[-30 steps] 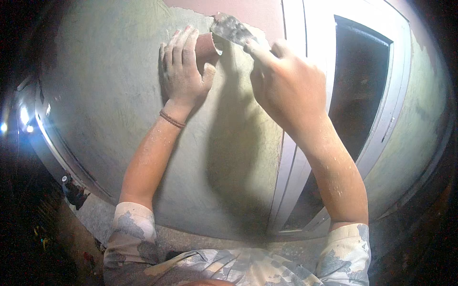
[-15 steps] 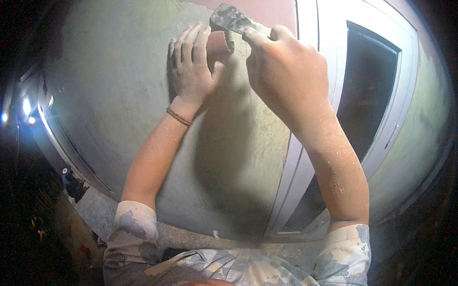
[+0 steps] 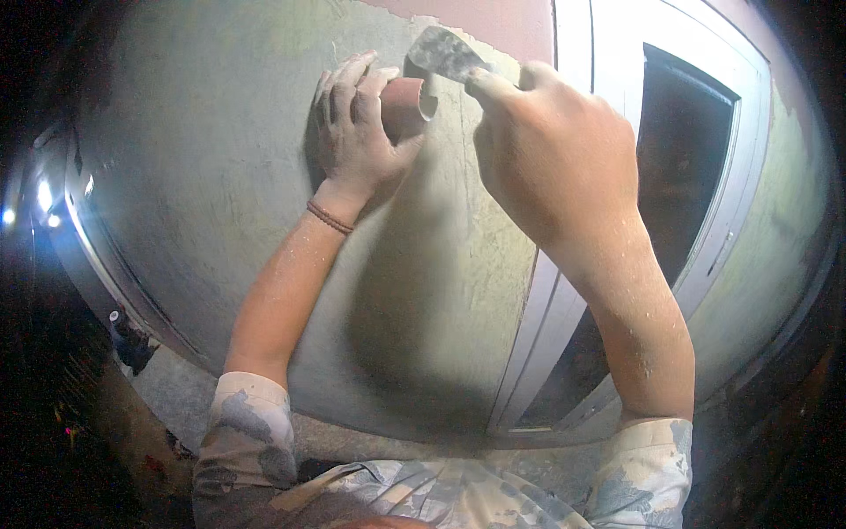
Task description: The person applies plaster to a wall using a trowel and smooths the surface with a sanding block. The person works on a section of wall next to a window frame, repeatedly applying and smoothing the material.
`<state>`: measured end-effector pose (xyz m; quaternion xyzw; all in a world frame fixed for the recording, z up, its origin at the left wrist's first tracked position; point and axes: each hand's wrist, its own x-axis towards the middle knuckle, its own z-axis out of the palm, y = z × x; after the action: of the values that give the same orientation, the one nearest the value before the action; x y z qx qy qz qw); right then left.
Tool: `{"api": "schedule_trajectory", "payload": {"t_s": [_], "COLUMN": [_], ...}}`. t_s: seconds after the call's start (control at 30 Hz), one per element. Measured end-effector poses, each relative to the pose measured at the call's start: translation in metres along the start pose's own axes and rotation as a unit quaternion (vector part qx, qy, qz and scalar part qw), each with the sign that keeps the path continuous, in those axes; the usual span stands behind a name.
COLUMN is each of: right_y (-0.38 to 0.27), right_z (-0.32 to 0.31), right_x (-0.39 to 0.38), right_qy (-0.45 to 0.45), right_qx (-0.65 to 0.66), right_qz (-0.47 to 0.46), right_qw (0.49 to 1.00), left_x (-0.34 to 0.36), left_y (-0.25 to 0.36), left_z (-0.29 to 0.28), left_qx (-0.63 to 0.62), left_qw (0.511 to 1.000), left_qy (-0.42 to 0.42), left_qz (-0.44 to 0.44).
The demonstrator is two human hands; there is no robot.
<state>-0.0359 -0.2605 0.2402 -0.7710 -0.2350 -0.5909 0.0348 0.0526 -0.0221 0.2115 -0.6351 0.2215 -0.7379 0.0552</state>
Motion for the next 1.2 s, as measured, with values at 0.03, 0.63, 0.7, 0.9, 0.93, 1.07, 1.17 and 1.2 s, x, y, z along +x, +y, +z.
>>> {"api": "schedule_trajectory", "payload": {"t_s": [0.03, 0.63, 0.7, 0.9, 0.93, 1.07, 1.17, 1.2], "right_y": [0.0, 0.001, 0.002, -0.009, -0.009, -0.011, -0.008, -0.009], "right_z": [0.001, 0.019, 0.02, 0.019, 0.018, 0.017, 0.015, 0.015], "right_x": [0.0, 0.015, 0.015, 0.029, 0.031, 0.037, 0.033, 0.033], "right_qy": [0.038, 0.067, 0.116, 0.096, 0.123, 0.107, 0.089, 0.054], "right_qx": [0.01, 0.002, 0.038, 0.012, 0.005, 0.016, 0.016, 0.012], "right_qz": [-0.03, -0.073, -0.082, -0.076, -0.102, -0.092, -0.067, -0.034], "right_qw": [0.999, 0.995, 0.989, 0.992, 0.987, 0.99, 0.994, 0.998], "left_x": [0.0, -0.002, -0.001, -0.001, -0.001, -0.001, -0.001, -0.001], "left_y": [-0.001, -0.005, -0.006, -0.001, -0.001, 0.0, -0.001, -0.001], "left_z": [0.001, 0.009, 0.009, 0.007, 0.006, 0.004, 0.003, 0.003], "left_qx": [0.008, 0.025, 0.015, 0.008, 0.003, -0.011, 0.01, 0.005], "left_qw": [1.0, 1.0, 1.0, 1.0, 1.0, 1.0, 1.0, 1.0], "left_qy": [-0.013, 0.013, 0.019, 0.019, 0.018, 0.005, -0.012, -0.011], "left_qz": [-0.006, 0.01, 0.015, 0.013, 0.012, 0.007, 0.004, 0.006]}}
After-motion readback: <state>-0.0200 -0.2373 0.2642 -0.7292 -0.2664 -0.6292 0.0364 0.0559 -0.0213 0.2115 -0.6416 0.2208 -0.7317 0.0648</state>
